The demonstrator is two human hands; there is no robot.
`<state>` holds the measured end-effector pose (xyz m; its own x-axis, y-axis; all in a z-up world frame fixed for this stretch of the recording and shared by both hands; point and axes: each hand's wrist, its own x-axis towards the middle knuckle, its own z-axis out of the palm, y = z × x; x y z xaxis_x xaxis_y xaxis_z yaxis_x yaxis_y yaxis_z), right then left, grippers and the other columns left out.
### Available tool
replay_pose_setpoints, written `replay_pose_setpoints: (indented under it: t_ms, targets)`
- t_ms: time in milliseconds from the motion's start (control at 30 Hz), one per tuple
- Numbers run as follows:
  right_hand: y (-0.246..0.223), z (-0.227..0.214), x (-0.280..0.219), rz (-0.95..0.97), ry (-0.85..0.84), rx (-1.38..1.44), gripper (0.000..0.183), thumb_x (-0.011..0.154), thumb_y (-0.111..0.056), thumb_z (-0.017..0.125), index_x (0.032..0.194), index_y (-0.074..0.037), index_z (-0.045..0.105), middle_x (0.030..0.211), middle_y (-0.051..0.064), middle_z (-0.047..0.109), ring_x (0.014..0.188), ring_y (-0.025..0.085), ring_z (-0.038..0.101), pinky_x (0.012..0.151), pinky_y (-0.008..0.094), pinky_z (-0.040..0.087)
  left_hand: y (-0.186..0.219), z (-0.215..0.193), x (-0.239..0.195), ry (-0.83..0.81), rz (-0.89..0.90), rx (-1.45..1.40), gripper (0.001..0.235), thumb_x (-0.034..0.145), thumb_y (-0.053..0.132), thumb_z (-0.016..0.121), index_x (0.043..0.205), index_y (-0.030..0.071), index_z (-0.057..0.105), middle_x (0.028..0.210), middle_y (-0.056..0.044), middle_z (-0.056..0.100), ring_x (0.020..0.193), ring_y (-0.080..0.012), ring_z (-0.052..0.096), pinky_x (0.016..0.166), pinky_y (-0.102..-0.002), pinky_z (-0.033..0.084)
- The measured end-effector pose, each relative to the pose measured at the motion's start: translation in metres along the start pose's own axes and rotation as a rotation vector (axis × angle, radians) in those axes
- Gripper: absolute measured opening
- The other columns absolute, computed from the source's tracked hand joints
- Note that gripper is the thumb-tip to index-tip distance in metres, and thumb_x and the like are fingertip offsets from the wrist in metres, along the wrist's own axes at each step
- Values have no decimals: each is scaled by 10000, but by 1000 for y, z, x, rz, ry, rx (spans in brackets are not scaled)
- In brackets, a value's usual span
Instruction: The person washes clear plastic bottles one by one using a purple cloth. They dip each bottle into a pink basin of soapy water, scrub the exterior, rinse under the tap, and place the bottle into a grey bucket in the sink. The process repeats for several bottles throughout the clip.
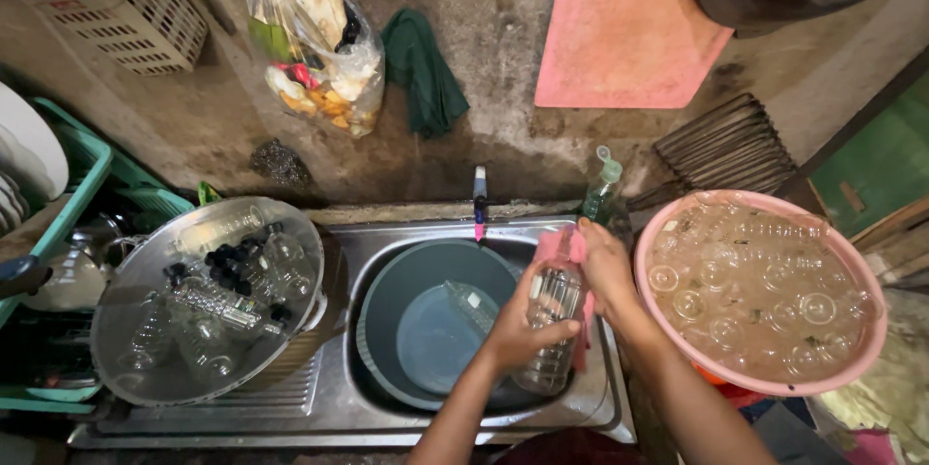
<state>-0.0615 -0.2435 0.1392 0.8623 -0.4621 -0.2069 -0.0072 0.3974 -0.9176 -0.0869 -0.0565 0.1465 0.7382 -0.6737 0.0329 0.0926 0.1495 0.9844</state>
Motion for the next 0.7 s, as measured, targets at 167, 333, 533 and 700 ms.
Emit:
replay_pose_setpoints:
  t_ms: [167,333,533,700]
  targets:
    - [-10,19,-22,32,-12,57,266,1052,-270,468,1191,-104,623,987,40,676,819,156,647,723,325,546,3,3,11,59,28,-311,870,863,102,769,1593,112,296,1114,-82,626,953,-175,655,763,-305,570]
    - [0,43,-59,-143,-220,-297,376,993,-259,554,1352,-151,589,1132,53,694,956,164,656,818,296,544,8,-11,38,508,-142,-571,663,898,264,666,1482,195,360,1052,-72,660,872,-187,679,659,-324,596]
    - [-1,63,-111,-1003,-243,-935,510,823,-228,778,1301,-107,648,1109,144,621,1050,358,584,932,451,487,-3,-45,48,356,-203,-995,497,916,436,679,1287,111,617,1095,-113,667,954,-267,656,768,-393,568]
    - [-3,60,-99,-1366,-177,-1029,436,745,-262,822,1118,-104,662,998,144,594,978,393,526,899,523,446,-28,-47,55,337,-240,-989,443,903,418,698,1260,156,687,1209,-51,680,1077,-229,661,953,-385,553]
